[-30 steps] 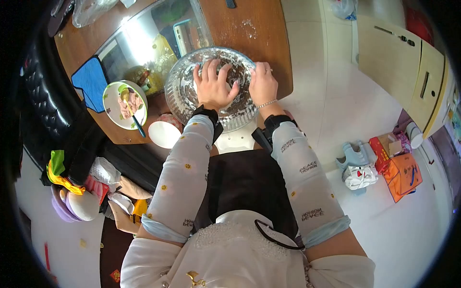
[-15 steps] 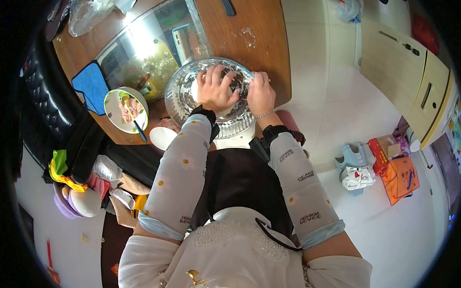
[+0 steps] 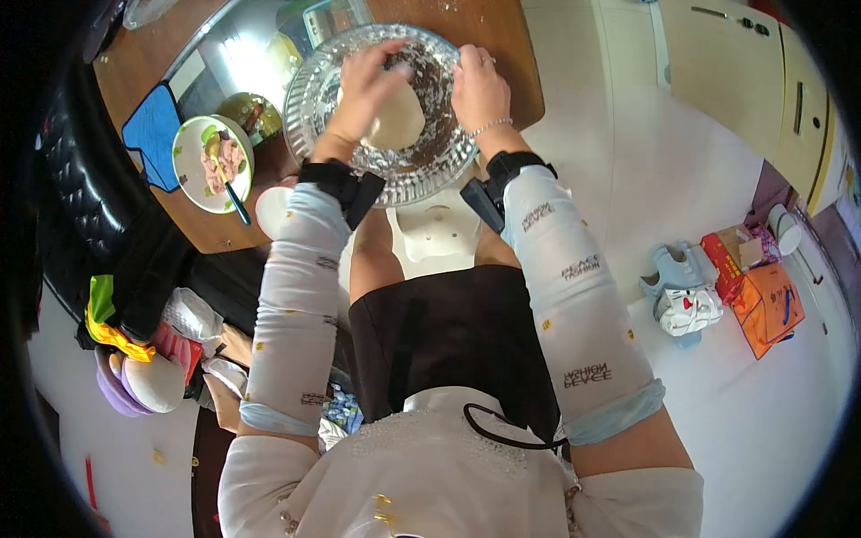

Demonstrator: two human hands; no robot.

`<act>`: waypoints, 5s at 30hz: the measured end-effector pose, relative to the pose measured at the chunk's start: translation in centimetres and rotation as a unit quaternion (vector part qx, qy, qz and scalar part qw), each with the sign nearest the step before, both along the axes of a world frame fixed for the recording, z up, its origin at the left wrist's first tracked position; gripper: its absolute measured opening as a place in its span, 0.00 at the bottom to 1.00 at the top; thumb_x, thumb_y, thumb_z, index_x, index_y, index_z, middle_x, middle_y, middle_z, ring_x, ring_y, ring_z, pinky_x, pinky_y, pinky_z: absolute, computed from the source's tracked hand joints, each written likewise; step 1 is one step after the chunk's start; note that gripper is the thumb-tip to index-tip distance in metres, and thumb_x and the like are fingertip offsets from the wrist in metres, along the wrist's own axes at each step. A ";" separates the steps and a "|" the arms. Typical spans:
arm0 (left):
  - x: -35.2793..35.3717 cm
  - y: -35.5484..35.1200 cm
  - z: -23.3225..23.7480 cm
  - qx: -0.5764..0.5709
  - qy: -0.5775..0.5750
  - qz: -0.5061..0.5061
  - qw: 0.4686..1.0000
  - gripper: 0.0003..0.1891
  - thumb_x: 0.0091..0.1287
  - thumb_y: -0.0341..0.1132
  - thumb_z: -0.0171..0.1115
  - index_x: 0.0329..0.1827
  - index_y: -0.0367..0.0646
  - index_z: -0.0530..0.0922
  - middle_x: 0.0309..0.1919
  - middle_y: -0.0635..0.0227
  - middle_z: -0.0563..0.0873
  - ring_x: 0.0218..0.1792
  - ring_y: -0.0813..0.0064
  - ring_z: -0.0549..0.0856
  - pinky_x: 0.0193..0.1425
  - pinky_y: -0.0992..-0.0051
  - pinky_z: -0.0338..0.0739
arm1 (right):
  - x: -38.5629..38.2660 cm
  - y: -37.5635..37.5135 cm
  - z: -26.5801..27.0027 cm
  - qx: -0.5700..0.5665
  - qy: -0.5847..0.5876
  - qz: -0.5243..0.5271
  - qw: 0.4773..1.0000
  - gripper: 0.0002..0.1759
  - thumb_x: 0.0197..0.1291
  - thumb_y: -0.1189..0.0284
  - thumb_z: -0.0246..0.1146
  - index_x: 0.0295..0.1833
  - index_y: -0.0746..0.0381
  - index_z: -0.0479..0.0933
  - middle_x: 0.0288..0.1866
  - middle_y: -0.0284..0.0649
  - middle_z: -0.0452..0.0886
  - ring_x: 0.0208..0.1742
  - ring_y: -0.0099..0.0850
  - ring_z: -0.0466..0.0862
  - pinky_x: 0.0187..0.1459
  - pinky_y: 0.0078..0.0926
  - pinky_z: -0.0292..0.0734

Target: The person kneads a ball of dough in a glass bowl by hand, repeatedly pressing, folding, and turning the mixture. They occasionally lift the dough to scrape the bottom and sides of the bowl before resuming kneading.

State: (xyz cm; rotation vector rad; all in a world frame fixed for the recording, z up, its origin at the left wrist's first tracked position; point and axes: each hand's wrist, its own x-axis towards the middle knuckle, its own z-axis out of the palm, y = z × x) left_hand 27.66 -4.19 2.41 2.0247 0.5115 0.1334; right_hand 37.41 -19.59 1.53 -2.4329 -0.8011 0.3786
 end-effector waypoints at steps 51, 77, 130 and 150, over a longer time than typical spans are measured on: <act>0.7 -2.8 -0.3 0.251 0.151 0.080 0.953 0.22 0.47 0.51 0.61 0.43 0.49 0.75 0.42 0.62 0.74 0.47 0.59 0.72 0.56 0.58 0.60 | 0.0 0.4 1.4 -0.052 0.078 0.006 0.996 0.10 0.61 0.71 0.54 0.46 0.63 0.71 0.45 0.46 0.75 0.42 0.47 0.79 0.40 0.41 0.76; 0.1 -0.9 1.3 0.211 0.081 -0.103 0.969 0.13 0.61 0.47 0.57 0.43 0.50 0.77 0.41 0.63 0.74 0.46 0.58 0.73 0.51 0.62 0.66 | -0.5 -0.5 0.5 0.000 -0.002 0.003 1.000 0.11 0.58 0.72 0.55 0.46 0.59 0.67 0.45 0.46 0.75 0.41 0.51 0.78 0.38 0.47 0.75; -0.3 -1.2 0.3 0.254 0.119 -0.127 0.952 0.33 0.47 0.50 0.60 0.62 0.65 0.69 0.59 0.65 0.70 0.63 0.64 0.68 0.64 0.53 0.57 | -0.1 0.4 1.5 -0.028 0.054 0.005 0.998 0.09 0.60 0.73 0.55 0.46 0.63 0.71 0.43 0.47 0.76 0.40 0.47 0.79 0.38 0.40 0.76; -0.1 1.8 2.2 -0.045 0.026 -0.002 0.999 0.21 0.63 0.44 0.54 0.58 0.49 0.74 0.55 0.68 0.73 0.56 0.68 0.72 0.63 0.65 0.59 | 0.4 0.5 4.2 -0.035 -0.111 0.042 0.992 0.20 0.53 0.69 0.60 0.52 0.61 0.70 0.48 0.50 0.72 0.50 0.48 0.72 0.52 0.42 0.67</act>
